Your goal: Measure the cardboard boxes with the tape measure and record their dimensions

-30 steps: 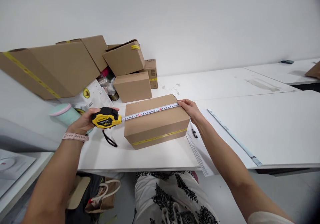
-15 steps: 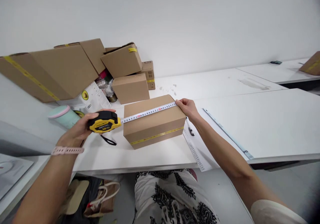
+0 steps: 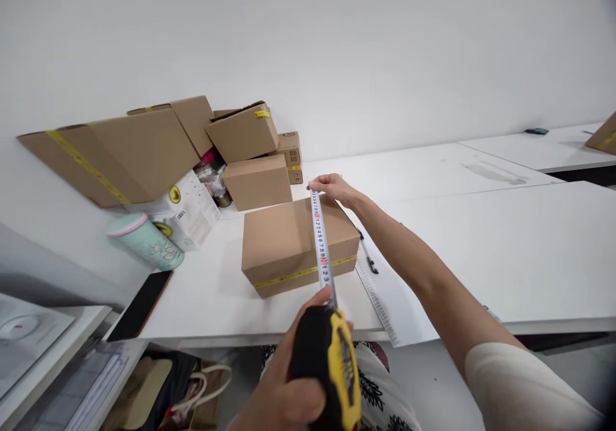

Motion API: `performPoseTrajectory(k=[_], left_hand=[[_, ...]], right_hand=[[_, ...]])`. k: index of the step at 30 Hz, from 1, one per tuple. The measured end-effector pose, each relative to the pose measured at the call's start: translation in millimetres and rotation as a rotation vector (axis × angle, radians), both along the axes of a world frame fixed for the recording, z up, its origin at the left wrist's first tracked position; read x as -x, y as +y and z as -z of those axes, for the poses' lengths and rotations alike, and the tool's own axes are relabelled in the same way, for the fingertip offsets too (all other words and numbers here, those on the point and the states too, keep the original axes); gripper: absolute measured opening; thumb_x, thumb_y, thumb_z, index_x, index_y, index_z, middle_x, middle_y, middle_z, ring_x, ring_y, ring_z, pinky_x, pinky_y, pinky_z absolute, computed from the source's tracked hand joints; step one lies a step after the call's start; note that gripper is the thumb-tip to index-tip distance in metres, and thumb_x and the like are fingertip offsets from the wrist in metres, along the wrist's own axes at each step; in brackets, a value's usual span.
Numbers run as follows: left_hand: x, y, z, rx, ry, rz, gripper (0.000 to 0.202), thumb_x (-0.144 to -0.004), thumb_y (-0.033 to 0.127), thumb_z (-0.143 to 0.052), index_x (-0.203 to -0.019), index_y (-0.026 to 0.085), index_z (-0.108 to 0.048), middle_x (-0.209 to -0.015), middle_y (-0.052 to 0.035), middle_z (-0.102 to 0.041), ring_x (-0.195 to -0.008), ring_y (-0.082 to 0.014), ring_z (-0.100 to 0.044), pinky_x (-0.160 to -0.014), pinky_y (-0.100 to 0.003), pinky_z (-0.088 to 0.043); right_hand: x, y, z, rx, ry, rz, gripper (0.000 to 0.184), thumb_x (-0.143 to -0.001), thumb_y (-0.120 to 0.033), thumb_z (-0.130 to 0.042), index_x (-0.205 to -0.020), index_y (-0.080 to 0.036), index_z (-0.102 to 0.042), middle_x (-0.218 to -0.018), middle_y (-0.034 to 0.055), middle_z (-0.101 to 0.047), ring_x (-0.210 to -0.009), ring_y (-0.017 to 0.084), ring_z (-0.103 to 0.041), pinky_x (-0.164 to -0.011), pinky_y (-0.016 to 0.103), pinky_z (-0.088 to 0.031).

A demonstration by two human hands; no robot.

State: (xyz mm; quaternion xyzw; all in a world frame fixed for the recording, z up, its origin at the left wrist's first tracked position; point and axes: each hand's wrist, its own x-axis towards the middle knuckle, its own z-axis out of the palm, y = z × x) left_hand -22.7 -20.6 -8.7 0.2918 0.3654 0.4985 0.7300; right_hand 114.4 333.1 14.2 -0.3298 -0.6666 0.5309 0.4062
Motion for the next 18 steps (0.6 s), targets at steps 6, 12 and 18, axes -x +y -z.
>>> performPoseTrajectory(k=[6, 12, 18], left_hand=[[-60.2, 44.7, -17.5, -0.191, 0.023, -0.032, 0.069, -0.067, 0.059, -0.084, -0.126, 0.030, -0.066, -0.103, -0.0112, -0.066, -0.098, -0.0336, -0.066, -0.087, -0.052, -0.056], [-71.3, 45.7, 3.8, -0.152, 0.016, -0.085, 0.077, -0.065, 0.056, -0.086, -0.131, 0.028, -0.059, -0.103, -0.0084, -0.062, -0.094, -0.0273, -0.064, -0.087, -0.042, -0.054], [-86.9, 28.8, 29.6, -0.100, -0.038, -0.123, 0.095, -0.061, 0.058, -0.087, -0.146, 0.034, -0.049, -0.106, -0.0104, -0.061, -0.096, -0.0328, -0.063, -0.087, -0.048, -0.051]], right_hand=[[13.7, 15.9, 13.4, 0.138, -0.087, 0.078, 0.036, -0.066, -0.048, -0.084, -0.062, -0.019, -0.064, -0.061, 0.0013, -0.063, -0.056, 0.014, -0.052, -0.057, 0.031, -0.044], [15.7, 18.5, 23.3, 0.070, -0.155, 0.134, 0.035, -0.064, -0.038, -0.083, -0.051, -0.019, -0.057, -0.051, -0.0024, -0.054, -0.053, 0.011, -0.046, -0.053, 0.027, -0.038], [8.6, 7.8, 24.8, 0.093, -0.153, 0.046, 0.037, -0.065, -0.044, -0.084, -0.055, -0.020, -0.058, -0.055, -0.0015, -0.056, -0.053, 0.012, -0.047, -0.054, 0.029, -0.038]])
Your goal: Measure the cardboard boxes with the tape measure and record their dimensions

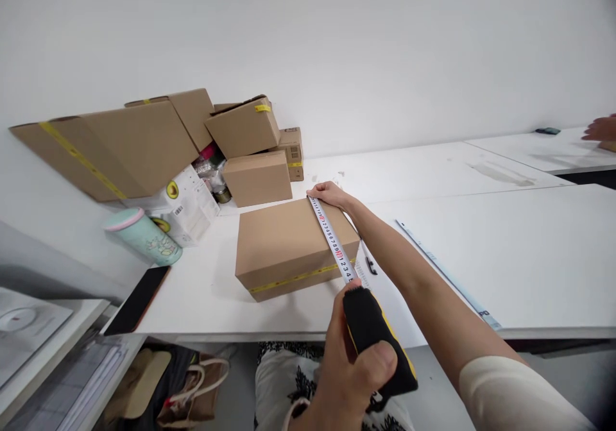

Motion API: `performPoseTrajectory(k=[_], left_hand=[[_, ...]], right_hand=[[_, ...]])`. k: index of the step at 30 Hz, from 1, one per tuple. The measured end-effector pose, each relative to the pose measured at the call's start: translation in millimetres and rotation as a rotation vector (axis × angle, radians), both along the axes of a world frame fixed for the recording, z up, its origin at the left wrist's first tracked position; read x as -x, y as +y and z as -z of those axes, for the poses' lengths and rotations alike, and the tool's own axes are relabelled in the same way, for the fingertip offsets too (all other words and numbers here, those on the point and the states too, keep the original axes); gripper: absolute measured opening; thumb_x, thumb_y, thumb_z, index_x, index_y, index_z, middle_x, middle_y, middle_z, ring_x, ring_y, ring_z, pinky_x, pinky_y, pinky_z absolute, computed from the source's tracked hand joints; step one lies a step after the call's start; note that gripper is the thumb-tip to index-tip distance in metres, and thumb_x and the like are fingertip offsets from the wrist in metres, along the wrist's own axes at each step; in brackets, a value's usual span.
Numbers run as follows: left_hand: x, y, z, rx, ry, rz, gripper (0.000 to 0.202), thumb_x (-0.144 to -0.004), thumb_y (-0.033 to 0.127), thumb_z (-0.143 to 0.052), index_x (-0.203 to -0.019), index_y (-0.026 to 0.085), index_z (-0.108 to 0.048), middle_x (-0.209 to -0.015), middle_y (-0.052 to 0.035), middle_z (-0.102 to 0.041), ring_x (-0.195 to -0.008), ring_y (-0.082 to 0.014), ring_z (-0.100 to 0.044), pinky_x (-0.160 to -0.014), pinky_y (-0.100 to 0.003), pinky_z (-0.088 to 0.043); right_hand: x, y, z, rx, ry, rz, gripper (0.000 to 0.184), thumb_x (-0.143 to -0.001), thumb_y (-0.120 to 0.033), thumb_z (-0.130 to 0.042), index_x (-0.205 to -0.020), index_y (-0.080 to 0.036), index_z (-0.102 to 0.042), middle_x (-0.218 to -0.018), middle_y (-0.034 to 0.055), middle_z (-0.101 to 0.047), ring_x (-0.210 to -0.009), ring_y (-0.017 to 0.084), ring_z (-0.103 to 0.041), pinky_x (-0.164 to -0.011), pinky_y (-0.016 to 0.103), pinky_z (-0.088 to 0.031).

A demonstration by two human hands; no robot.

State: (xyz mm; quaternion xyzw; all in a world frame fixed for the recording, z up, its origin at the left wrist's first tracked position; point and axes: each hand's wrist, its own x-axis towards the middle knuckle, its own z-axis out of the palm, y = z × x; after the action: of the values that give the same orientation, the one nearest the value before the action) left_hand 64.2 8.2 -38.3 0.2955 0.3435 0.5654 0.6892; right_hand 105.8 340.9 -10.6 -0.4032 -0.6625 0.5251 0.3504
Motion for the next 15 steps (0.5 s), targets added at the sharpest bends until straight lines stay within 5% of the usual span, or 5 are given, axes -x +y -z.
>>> performPoseTrajectory(k=[5, 15], left_hand=[[-5.3, -9.2, -5.4, 0.062, 0.003, 0.078, 0.102, -0.058, 0.056, -0.088, -0.149, 0.041, -0.044, -0.115, -0.0116, -0.060, -0.111, -0.0398, -0.060, -0.097, -0.055, -0.048], [-14.4, -11.9, -15.9, 0.110, -0.017, 0.077, 0.114, -0.055, 0.060, -0.090, -0.151, 0.033, -0.035, -0.118, -0.0119, -0.057, -0.100, -0.0330, -0.060, -0.095, -0.050, -0.047]], right_hand=[[-3.3, -7.1, -2.0, 0.035, 0.021, -0.060, 0.041, -0.067, -0.046, -0.084, -0.055, -0.020, -0.054, -0.055, -0.0014, -0.054, -0.052, 0.012, -0.046, -0.054, 0.029, -0.037], [-3.1, -11.8, -6.7, 0.076, 0.034, -0.081, 0.044, -0.067, -0.045, -0.085, -0.055, -0.021, -0.050, -0.054, -0.0023, -0.051, -0.050, 0.010, -0.043, -0.052, 0.028, -0.036]])
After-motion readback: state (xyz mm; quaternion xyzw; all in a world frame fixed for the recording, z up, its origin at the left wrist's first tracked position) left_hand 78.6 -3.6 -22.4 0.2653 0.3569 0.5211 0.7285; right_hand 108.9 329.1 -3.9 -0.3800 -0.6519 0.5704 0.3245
